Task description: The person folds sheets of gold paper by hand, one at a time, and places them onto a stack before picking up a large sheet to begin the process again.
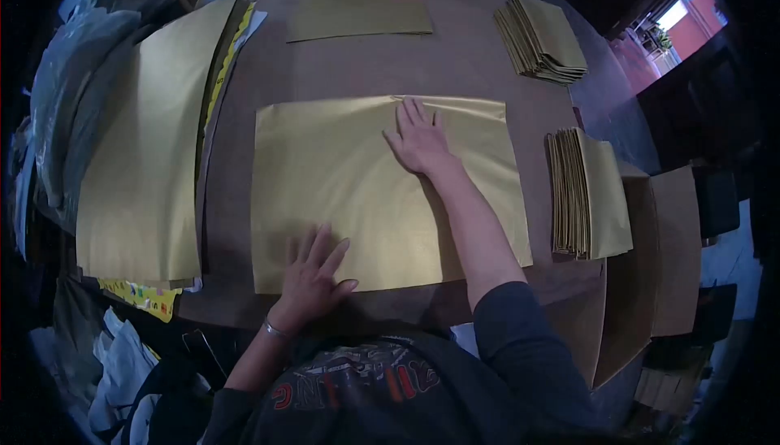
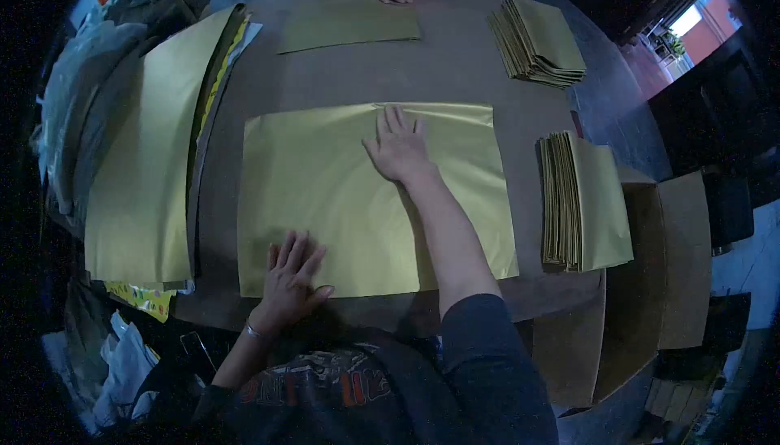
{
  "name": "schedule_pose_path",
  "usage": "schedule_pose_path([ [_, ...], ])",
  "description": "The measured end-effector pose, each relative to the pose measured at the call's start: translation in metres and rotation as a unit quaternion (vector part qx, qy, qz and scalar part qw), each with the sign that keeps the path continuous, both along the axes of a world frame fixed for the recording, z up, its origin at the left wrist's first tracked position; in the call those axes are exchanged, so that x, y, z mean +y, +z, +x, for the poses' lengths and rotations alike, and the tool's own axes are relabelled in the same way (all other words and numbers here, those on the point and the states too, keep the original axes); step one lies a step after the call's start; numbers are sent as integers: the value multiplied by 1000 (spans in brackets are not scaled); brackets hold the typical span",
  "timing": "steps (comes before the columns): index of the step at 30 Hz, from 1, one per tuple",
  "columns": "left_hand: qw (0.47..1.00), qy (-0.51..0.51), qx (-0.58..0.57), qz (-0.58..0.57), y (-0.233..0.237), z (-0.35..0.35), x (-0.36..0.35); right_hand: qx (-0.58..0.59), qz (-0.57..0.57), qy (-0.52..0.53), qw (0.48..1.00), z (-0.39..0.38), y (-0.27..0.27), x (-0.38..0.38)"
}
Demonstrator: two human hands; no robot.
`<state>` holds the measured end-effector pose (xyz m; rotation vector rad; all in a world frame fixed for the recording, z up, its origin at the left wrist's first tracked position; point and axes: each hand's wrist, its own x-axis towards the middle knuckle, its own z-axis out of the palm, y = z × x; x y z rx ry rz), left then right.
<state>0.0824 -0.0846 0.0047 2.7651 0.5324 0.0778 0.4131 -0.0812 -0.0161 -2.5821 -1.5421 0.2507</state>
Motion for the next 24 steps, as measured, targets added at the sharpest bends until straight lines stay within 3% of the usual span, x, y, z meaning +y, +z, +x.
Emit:
schedule_pose_path([
  [4, 999, 9, 6, -41, 1, 1, 1, -56, -58, -151, 985, 92, -1, -48],
  [8, 999, 14, 14, -27, 6, 3, 1, -26, -58, -233, 970, 111, -1, -61],
  [17, 999, 3, -20, -28, 3, 1, 4, 7, 3, 5, 1000, -80, -6, 94],
  [24, 997, -9, -77, -3, -4, -2, 9, 32, 19, 99, 994, -161, -1, 170],
])
